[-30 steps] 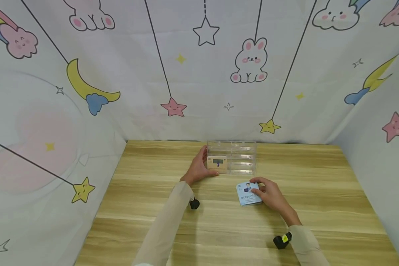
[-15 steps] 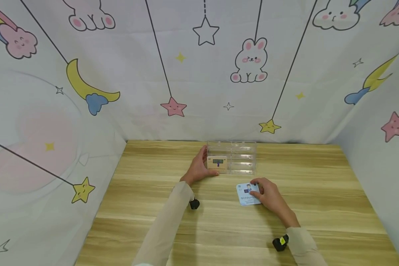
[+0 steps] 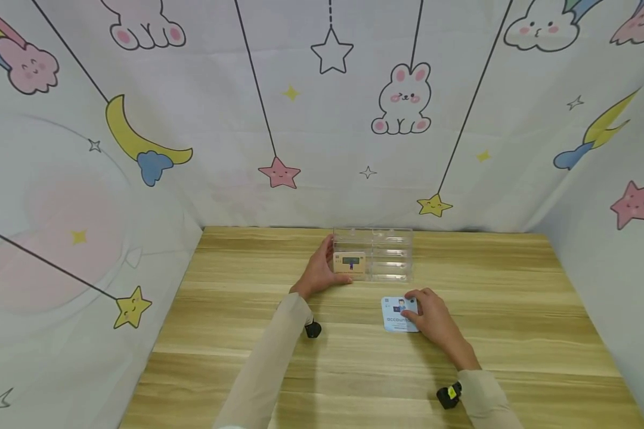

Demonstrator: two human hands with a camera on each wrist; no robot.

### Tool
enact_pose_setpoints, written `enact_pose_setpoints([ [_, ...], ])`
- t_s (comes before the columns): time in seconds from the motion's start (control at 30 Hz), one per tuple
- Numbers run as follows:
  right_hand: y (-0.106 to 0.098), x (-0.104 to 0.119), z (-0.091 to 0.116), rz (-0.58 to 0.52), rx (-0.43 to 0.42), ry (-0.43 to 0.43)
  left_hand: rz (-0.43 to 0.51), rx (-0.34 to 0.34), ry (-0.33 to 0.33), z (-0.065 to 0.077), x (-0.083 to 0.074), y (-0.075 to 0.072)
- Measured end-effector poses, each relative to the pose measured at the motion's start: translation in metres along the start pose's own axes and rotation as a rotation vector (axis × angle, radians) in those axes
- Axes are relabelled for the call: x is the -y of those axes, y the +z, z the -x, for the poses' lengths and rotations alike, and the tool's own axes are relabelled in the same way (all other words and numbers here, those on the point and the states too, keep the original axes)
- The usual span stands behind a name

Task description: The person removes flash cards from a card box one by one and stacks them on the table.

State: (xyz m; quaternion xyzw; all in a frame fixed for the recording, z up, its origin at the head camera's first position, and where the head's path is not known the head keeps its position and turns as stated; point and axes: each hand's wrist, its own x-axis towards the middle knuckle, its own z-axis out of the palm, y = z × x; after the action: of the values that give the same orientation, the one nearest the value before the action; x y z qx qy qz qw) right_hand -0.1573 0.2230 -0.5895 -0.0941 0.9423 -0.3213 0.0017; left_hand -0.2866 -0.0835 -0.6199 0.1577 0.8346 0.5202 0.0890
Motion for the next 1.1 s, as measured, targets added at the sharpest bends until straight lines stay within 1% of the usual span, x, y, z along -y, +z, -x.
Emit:
enact_pose_setpoints([
  [0.13,0.002,0.001,0.000,0.014,-0.002,0.002,0.008,-0.001,0.000,0.000,0.000,0.000],
  [0.4,0.001,0.002,0.002,0.024,0.019,0.039,0.015,-0.005,0.011,0.000,0.001,0.000],
  [0.63,0.001,0.002,0.001,0.017,0.007,0.017,0.016,-0.004,0.013,0.000,0.002,0.000],
  [0.83,-0.001,0.006,-0.003,0.005,0.000,-0.027,0.011,0.001,0.013,0.000,0.003,0.000],
  [0.97,-0.003,0.010,-0.014,-0.019,-0.032,-0.098,0.015,0.003,0.011,0.000,0.004,0.000],
  [1.1,-0.002,0.018,-0.028,-0.065,-0.039,-0.174,0.012,0.004,0.008,-0.001,0.004,0.000],
])
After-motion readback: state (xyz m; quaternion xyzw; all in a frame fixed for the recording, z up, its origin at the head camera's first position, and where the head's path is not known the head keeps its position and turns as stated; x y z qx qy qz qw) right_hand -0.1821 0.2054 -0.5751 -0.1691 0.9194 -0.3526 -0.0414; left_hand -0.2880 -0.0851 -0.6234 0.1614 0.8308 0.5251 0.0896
